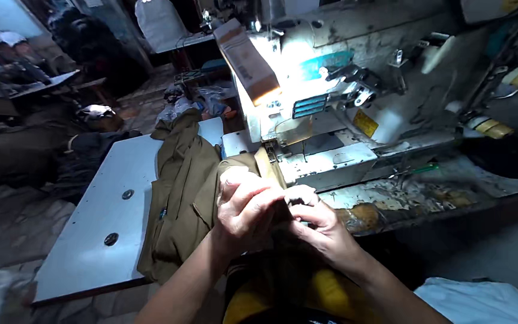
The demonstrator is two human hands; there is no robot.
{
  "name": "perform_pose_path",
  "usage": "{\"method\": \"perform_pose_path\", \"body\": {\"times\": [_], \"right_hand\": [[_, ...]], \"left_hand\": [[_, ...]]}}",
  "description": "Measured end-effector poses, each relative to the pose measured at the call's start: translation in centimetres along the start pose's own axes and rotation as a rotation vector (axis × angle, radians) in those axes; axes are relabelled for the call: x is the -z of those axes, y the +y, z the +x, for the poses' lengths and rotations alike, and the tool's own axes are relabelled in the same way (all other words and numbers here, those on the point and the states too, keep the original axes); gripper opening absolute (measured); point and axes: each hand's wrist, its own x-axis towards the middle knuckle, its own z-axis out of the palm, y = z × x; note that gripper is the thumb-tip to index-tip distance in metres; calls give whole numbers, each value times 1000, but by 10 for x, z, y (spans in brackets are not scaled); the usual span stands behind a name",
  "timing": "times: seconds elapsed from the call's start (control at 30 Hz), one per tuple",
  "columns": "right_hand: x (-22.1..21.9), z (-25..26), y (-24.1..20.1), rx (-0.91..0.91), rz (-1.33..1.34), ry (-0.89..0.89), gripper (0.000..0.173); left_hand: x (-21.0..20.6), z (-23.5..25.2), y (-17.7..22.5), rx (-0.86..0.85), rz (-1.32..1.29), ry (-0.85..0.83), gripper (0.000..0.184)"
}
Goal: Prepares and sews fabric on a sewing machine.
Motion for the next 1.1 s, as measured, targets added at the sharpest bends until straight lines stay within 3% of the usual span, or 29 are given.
{"method": "perform_pose_path", "body": {"times": [0.13,0.2,0.3,0.37,0.4,0.53,0.77,1.1], "right_hand": [[1,-21,-18,106,-118,-20,23],[2,-22,-15,127,-163,-44,25],[-5,-19,5,85,-174,-75,22],[-7,-20,28,5,-158,-62,17],[-9,-20,36,-16,-122,-28,15],[-14,-17,48,-18,-74,47,16],[-4,12,65,5,-132,26,17],[-1,18,68,20,-220,28,19]], "left_hand": [[28,17,23,48,-38,-157,15],[36,40,33,-10,35,-440,18],[26,60,15,-127,163,-1084,6],[25,74,7,-51,189,-1354,12],[27,81,2,-28,208,-1407,14],[35,79,-45,-113,266,-1113,14],[38,98,-74,-87,293,-1036,26],[40,104,-76,-98,299,-962,30]]}}
